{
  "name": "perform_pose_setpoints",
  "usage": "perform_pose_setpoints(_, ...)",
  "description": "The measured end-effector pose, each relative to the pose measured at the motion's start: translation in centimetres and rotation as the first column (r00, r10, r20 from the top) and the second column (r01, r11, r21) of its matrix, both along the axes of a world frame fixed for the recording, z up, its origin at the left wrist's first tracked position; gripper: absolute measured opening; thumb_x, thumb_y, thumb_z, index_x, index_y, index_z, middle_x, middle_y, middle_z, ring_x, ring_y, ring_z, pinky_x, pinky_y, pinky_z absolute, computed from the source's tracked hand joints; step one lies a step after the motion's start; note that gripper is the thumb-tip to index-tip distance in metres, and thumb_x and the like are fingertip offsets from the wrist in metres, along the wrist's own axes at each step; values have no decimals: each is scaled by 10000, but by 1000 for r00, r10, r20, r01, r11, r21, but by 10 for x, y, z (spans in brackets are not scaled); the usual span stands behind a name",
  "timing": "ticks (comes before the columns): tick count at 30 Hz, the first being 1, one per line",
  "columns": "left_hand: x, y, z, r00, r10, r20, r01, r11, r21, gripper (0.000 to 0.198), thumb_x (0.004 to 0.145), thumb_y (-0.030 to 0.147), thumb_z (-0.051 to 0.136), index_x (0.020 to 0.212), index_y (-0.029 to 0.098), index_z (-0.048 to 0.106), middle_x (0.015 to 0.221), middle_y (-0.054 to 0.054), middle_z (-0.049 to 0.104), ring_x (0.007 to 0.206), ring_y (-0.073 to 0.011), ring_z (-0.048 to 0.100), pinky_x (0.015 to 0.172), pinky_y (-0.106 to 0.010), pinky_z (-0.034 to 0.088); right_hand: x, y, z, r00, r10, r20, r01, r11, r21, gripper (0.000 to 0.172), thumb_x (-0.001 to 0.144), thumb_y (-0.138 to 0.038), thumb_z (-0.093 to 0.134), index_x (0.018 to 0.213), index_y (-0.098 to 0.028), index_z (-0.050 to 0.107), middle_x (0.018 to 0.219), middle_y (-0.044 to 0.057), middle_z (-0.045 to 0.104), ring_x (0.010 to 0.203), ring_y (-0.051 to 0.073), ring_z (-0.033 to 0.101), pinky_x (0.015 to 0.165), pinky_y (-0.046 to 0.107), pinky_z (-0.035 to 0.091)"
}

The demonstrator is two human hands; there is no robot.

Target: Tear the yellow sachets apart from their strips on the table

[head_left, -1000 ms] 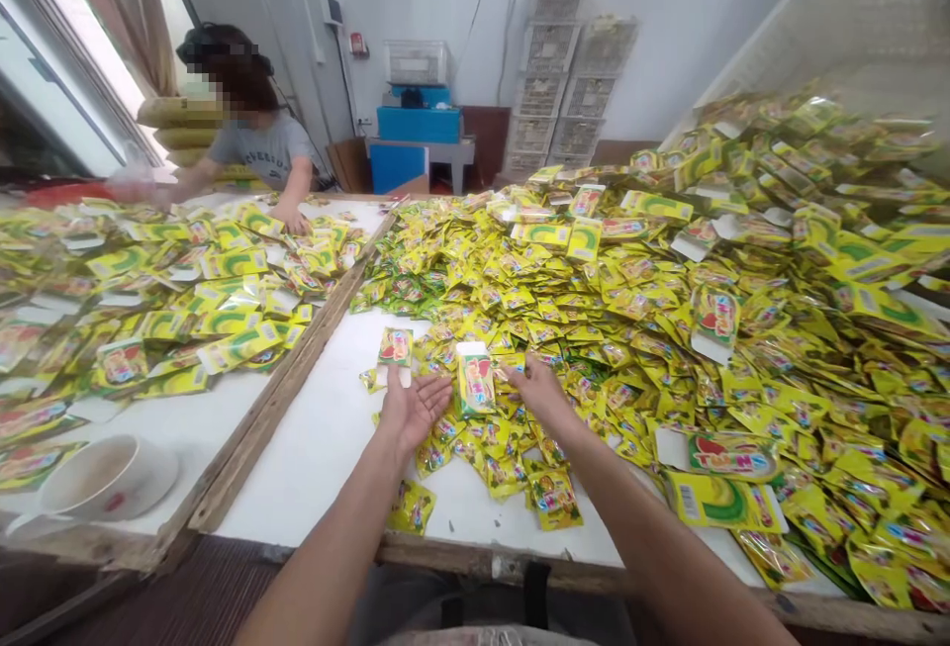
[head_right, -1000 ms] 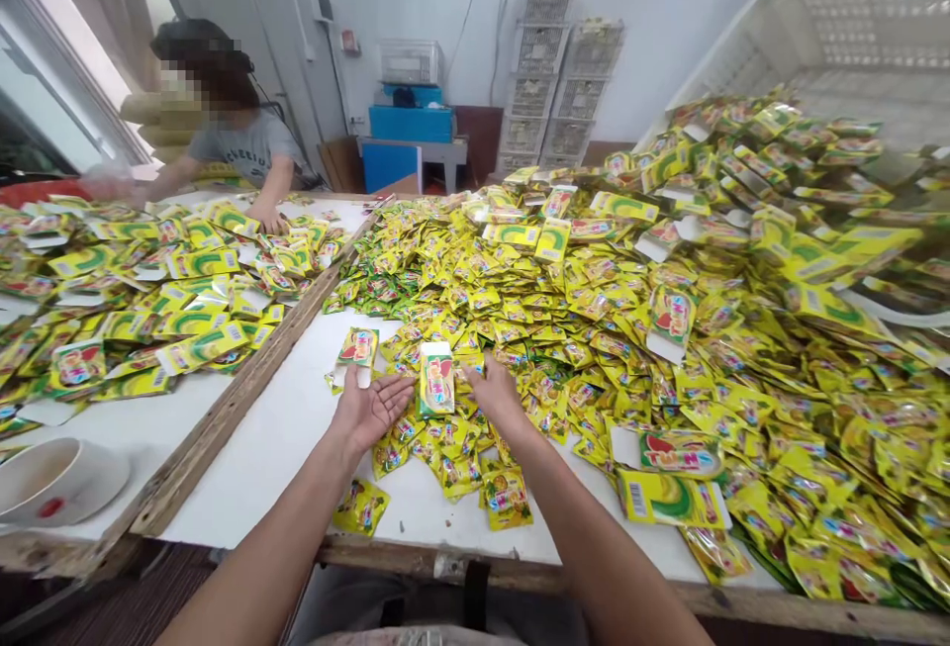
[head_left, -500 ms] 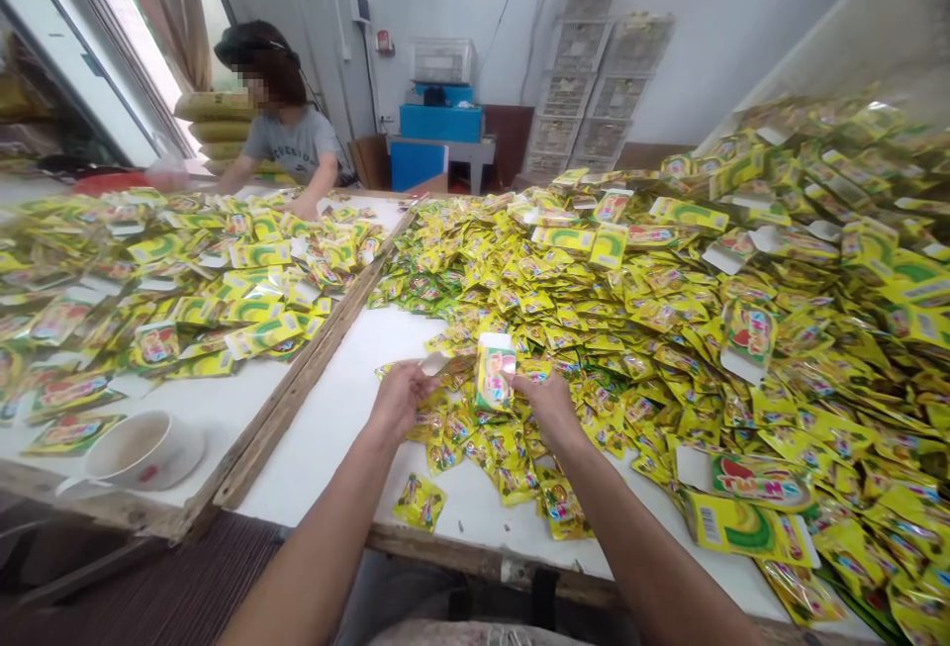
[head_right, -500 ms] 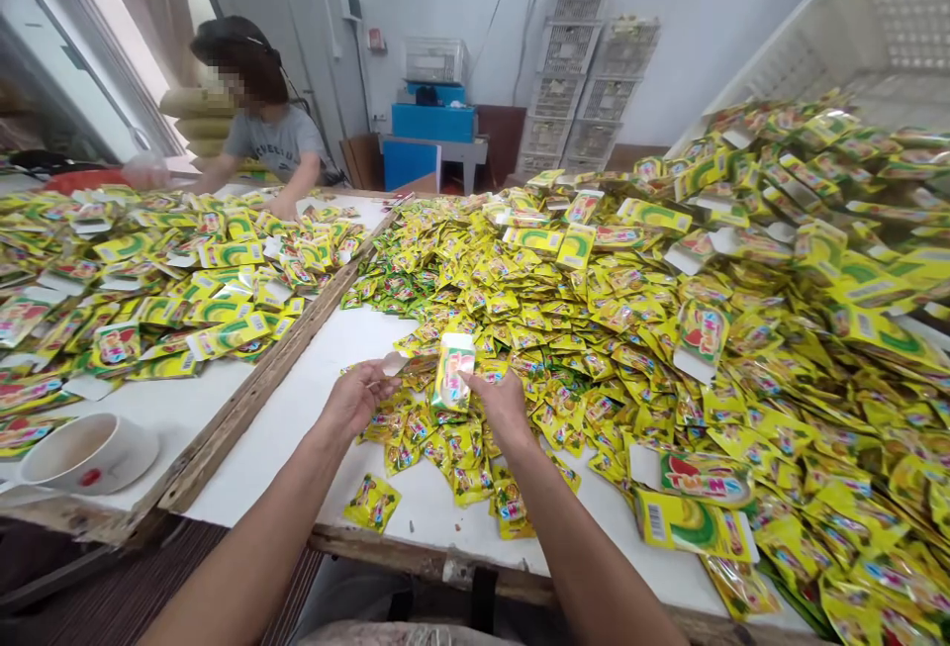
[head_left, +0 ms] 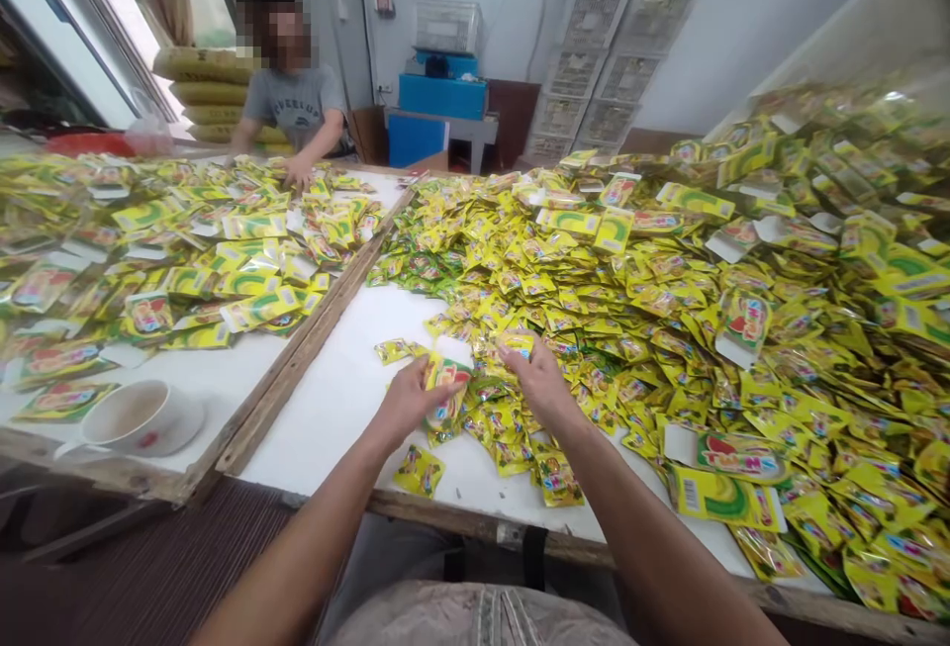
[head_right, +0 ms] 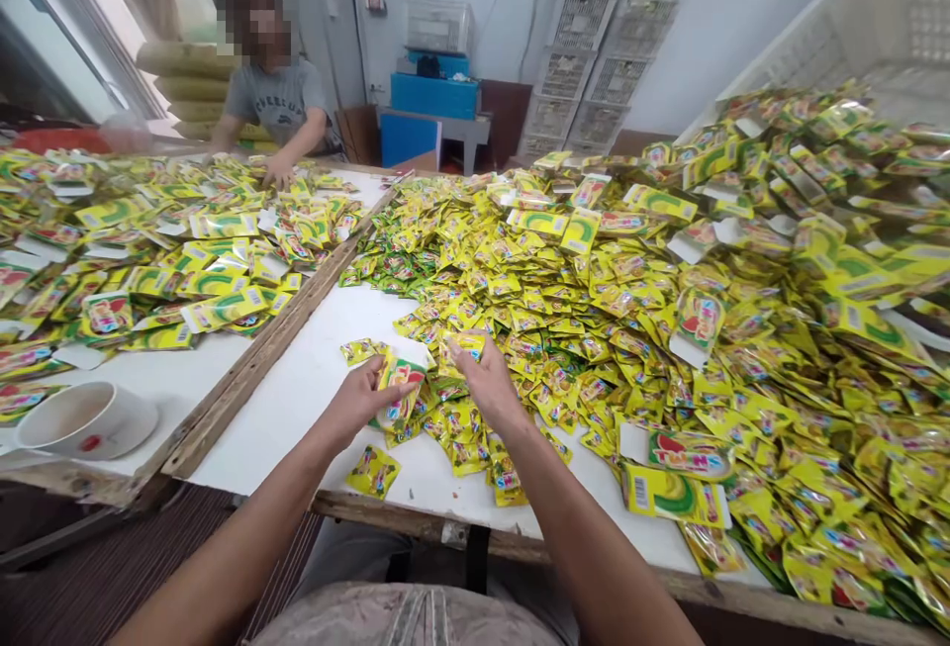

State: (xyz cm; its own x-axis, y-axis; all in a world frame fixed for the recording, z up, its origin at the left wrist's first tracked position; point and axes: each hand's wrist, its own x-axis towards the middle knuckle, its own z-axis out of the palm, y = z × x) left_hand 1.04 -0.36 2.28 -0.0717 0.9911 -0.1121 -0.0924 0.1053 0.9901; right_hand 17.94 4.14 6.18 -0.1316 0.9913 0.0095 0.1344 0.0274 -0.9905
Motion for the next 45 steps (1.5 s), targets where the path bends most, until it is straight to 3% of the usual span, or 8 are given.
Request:
perform_pose_setpoints(8, 6, -30, -18, 981, -128, 148, 142, 986, -89, 458, 633, 386, 761, 990, 147, 599, 889, -58, 715, 786, -207, 656, 719, -307, 495, 4, 0, -2, 788, 299, 538, -381, 923, 46, 194, 757, -369, 600, 800, -180, 611, 687, -12, 596, 645, 151, 518, 600, 255, 377)
perform_pose_setpoints(17, 8, -42, -25, 962, -166, 215, 187, 979, -83, 345, 688, 370, 727, 932, 151, 621, 904, -44, 715, 748, -170, 651, 682, -259, 485, 3, -5, -4, 580, 420, 699, -554, 831, -40, 82, 731, -237, 620, 776, -172, 640, 754, 19, 613, 698, 157, 519, 625, 252, 355)
perform_pose_setpoints(23, 7, -44, -23, 947, -109, 303, 145, 985, -98, 412, 670, 339, 746, 1009, 169, 586, 876, -27, 719, 751, -167, 662, 708, -261, 495, 3, -15, -9, 820, 360, 444, -413, 910, 26, 170, 755, -326, 602, 840, -180, 580, 730, 0, 584, 660, 133, 523, 611, 244, 395)
perform_pose_setpoints(27, 6, -45, -21, 944, -70, 324, 129, 978, -164, 505, 650, 350, 757, 1064, 161, 539, 761, -19, 715, 650, -163, 659, 660, -269, 500, 10, -13, -10, 827, 346, 443, -396, 918, 22, 184, 764, -361, 590, 709, -187, 561, 636, -18, 566, 592, 122, 502, 574, 238, 375)
perform_pose_setpoints(30, 3, -45, -21, 964, 10, 267, 54, 971, -232, 587, 612, 359, 779, 1102, 154, 531, 743, -24, 715, 631, -167, 657, 634, -265, 496, 14, -4, -13, 846, 109, 521, -191, 976, 107, 210, 809, -384, 533, 753, -188, 584, 689, 10, 612, 638, 148, 543, 611, 259, 395)
perform_pose_setpoints(37, -4, -43, -20, 965, 149, 216, -77, 947, -311, 720, 521, 369, 826, 1139, 136, 541, 761, -36, 714, 646, -171, 655, 639, -264, 490, -1, 7, -35, 410, 28, 912, -280, 955, 97, 317, 723, -331, 693, 989, -175, 621, 1014, 124, 653, 986, 274, 530, 790, 345, 385)
perform_pose_setpoints(40, -6, -44, -20, 964, 152, 216, -81, 948, -306, 714, 509, 359, 833, 1122, 129, 550, 723, -26, 703, 628, -171, 649, 628, -269, 486, 4, 6, -42, 478, 95, 873, -276, 960, 47, 337, 716, -339, 692, 1015, -206, 613, 911, 88, 656, 866, 248, 561, 697, 313, 390)
perform_pose_setpoints(45, -9, -44, -27, 975, 155, 158, -105, 952, -289, 636, 549, 352, 814, 1102, 137, 583, 749, -29, 708, 642, -174, 648, 612, -265, 476, 16, 3, -34, 802, 19, 597, -92, 992, 91, 308, 726, -462, 619, 914, -222, 582, 539, -43, 466, 519, 155, 446, 500, 259, 310)
